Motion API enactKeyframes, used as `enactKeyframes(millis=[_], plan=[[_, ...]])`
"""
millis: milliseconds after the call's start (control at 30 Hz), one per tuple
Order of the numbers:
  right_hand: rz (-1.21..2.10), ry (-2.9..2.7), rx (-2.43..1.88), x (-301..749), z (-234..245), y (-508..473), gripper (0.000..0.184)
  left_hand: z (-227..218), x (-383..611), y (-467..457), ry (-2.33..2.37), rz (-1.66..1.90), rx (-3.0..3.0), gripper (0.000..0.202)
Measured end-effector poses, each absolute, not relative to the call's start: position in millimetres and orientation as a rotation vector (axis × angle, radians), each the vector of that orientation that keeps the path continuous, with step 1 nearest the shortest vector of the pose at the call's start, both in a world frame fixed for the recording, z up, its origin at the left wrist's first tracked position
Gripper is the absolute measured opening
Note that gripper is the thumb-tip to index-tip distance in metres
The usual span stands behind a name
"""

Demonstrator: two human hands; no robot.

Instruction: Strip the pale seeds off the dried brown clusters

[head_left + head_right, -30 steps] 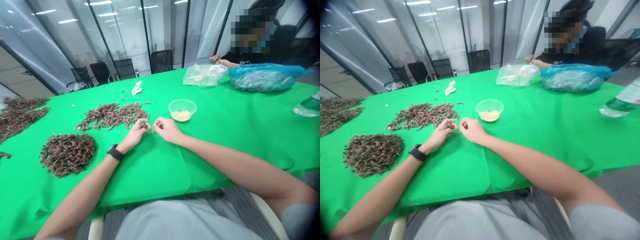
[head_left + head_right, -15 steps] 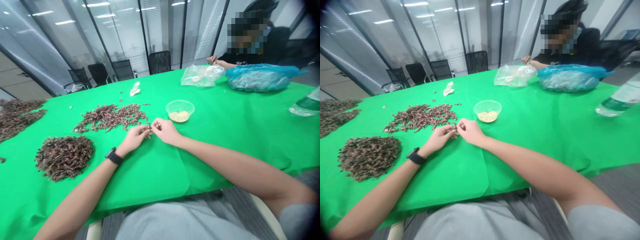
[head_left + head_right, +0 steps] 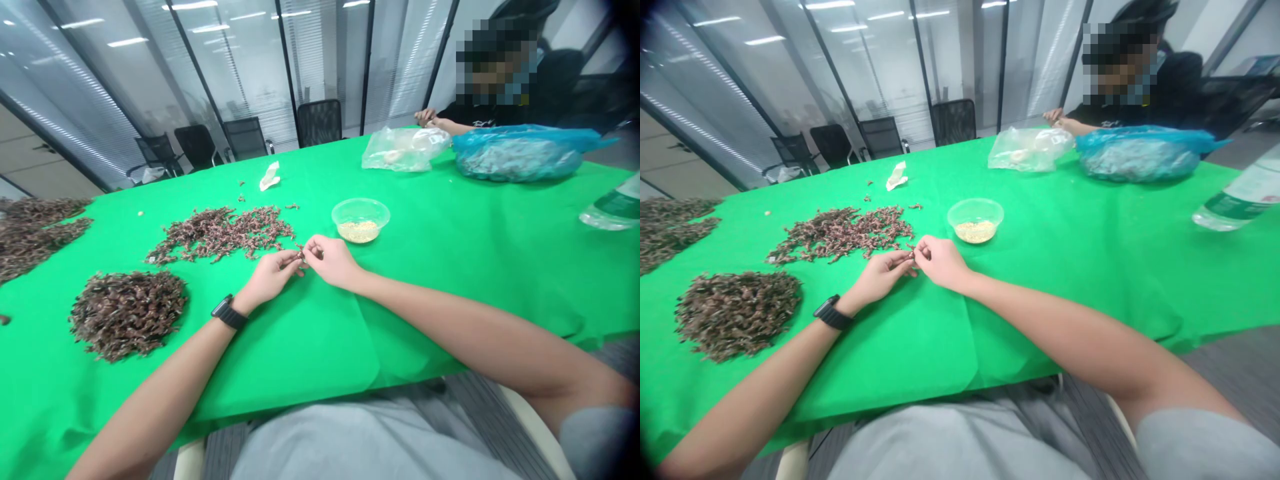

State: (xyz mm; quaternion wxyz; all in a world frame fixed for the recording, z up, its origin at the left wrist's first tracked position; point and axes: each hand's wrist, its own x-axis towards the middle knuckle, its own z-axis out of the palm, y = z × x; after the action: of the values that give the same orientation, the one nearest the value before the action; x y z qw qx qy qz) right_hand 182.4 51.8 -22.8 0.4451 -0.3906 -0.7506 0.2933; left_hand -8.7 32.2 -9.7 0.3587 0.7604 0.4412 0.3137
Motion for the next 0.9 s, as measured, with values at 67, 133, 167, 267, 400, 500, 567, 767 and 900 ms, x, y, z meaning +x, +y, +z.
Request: enactKeyframes(millis=[67,133,167,267,400,500,567,767,900], plan=[[0.714,-1.862,-0.975,182.5,-21.7,51.1,0.006,-8.7,-8.5,31.0,1.149,0.800,2.001,0.029],[0.691,-1.866,-0.985,182.5,-20.7,50.2,0.006,-6.9,-7.6,29.0,1.168,0.790,2.059,0.028],[0.678,-1.869,-0.990,182.4,-20.2,49.8,0.005,-5.9,-6.8,27.7,1.183,0.785,2.095,0.027],[0.646,-1.874,-1.003,182.3,-19.4,48.5,0.005,-2.5,-4.5,23.5,1.259,0.770,2.235,0.025],[0.656,-1.874,-0.997,182.1,-18.9,47.4,0.007,0.7,-3.1,20.0,1.382,0.696,2.442,0.023],[0.680,-1.870,-0.992,182.1,-19.5,47.6,0.008,1.3,-3.4,19.6,1.429,0.627,2.515,0.022],[0.696,-1.870,-0.980,182.1,-20.6,48.3,0.008,1.2,-3.9,19.8,1.439,0.609,2.526,0.022],[0.701,-1.874,-0.970,182.0,-23.1,49.1,0.008,-0.3,-5.4,20.4,1.410,0.604,2.536,0.022],[0.599,-1.933,-0.989,183.1,-21.3,48.0,0.007,-0.9,-4.6,19.2,1.402,0.610,2.544,0.022]])
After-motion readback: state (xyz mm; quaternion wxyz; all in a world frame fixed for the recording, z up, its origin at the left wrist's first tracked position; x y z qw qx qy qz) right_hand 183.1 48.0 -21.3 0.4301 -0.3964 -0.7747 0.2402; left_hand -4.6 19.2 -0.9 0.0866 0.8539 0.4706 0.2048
